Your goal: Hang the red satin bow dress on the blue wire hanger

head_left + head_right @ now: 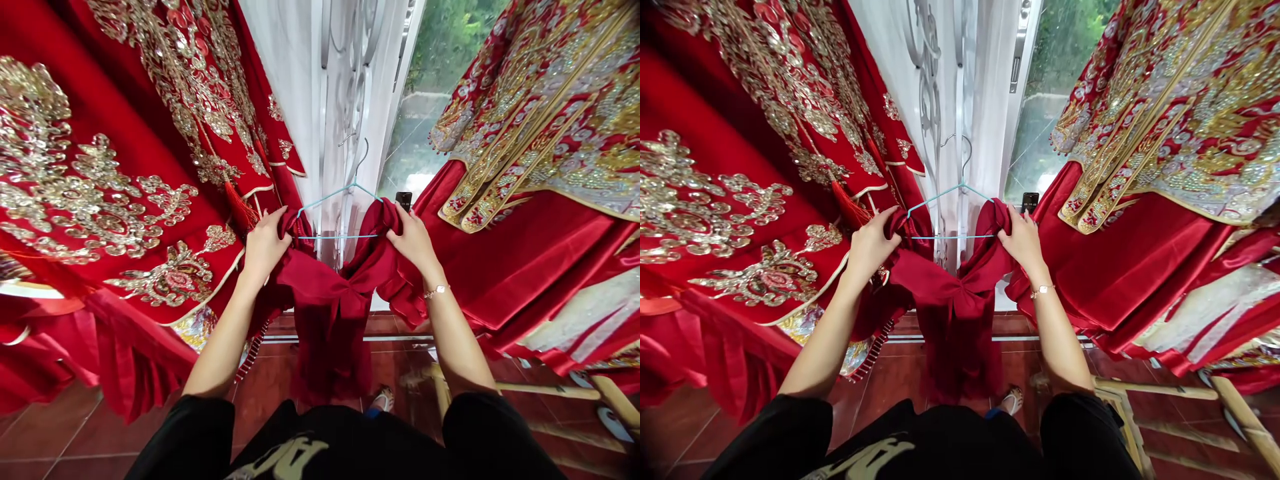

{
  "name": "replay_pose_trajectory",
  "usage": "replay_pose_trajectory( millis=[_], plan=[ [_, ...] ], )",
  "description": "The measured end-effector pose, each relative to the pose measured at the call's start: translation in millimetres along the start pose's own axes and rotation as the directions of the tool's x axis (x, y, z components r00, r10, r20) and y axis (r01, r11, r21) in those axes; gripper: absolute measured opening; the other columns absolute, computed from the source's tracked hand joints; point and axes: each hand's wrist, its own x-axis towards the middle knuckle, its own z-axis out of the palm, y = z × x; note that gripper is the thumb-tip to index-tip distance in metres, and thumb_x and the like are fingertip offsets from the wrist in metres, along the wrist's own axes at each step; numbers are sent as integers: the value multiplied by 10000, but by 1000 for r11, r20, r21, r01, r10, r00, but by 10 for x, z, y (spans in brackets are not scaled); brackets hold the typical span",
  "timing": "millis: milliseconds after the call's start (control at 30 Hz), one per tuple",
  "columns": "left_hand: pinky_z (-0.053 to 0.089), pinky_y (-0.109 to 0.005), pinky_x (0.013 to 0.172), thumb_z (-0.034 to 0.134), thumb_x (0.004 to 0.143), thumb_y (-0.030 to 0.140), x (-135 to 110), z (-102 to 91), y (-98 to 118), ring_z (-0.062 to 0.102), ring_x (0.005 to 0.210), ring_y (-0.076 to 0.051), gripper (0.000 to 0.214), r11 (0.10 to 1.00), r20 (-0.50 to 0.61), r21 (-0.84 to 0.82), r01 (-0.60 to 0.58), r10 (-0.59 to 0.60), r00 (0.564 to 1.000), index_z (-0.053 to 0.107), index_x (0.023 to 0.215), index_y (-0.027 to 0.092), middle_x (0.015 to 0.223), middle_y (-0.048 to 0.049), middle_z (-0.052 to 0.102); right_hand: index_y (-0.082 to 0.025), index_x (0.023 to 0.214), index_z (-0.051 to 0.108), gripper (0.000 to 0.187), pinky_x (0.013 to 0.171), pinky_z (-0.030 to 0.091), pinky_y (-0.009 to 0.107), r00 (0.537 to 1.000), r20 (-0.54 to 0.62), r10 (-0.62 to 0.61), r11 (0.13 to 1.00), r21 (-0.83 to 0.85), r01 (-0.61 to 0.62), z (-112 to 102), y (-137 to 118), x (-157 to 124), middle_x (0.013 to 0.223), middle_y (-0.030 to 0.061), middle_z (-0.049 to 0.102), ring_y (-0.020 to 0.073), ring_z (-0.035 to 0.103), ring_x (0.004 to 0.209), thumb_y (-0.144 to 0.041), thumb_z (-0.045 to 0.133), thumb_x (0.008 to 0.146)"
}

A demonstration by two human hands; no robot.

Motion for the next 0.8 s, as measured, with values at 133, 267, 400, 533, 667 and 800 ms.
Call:
replay_pose_trajectory(
  millis=[133, 267, 400, 533, 667, 800],
  plan=[
    [420, -418, 1172, 616, 879, 190, -7, -4, -48, 438, 1460, -271, 620, 998, 14, -53, -31, 32, 999, 487, 1485, 198, 1505, -80, 555, -99, 1543, 399, 741, 1117, 370, 639, 998, -53, -16, 999, -53, 14, 31, -29, -79, 1404, 199, 614, 431, 433, 1406, -315, 539, 848],
    [401, -415, 1183, 602, 868, 166, 4, 45, -58, 407, 1479, -267, 617, 997, -20, -70, -37, 35, 999, 488, 1474, 183, 1517, -95, 539, -87, 1537, 394, 722, 1093, 351, 675, 993, -116, -34, 995, -99, 22, 48, -64, -180, 1380, 221, 627, 445, 431, 1395, -301, 520, 858],
    [405, -393, 1178, 584, 837, 153, 53, -2, -80, 451, 1450, -269, 660, 996, 67, -79, -45, 50, 997, 486, 1487, 202, 1513, -66, 547, -80, 1530, 402, 702, 1104, 331, 671, 990, -139, -30, 990, -142, 10, 17, -105, -263, 1397, 223, 616, 439, 428, 1396, -305, 504, 873],
    [425, -393, 1160, 575, 803, 163, 118, -106, -153, 544, 1372, -263, 694, 991, 147, -131, -41, 60, 987, 498, 1485, 270, 1483, -10, 580, -77, 1530, 403, 700, 1117, 313, 666, 988, -148, -29, 986, -168, 4, -20, -139, -315, 1396, 218, 618, 432, 435, 1387, -314, 504, 879],
    [406, -385, 1173, 577, 791, 178, 153, -125, -202, 571, 1343, -245, 676, 985, 147, -168, -48, 74, 986, 528, 1458, 283, 1443, 9, 616, -76, 1523, 414, 694, 1123, 306, 656, 988, -155, -22, 984, -178, -6, -19, -165, -345, 1394, 210, 623, 426, 452, 1367, -320, 509, 880],
    [404, -387, 1171, 598, 810, 229, 145, -70, -179, 517, 1395, -259, 675, 989, 130, -137, -48, 66, 989, 494, 1477, 253, 1493, -16, 569, -76, 1520, 415, 684, 1105, 324, 648, 985, -170, -20, 984, -178, -11, 1, -191, -360, 1387, 220, 624, 422, 450, 1362, -308, 500, 882]
  ],
)
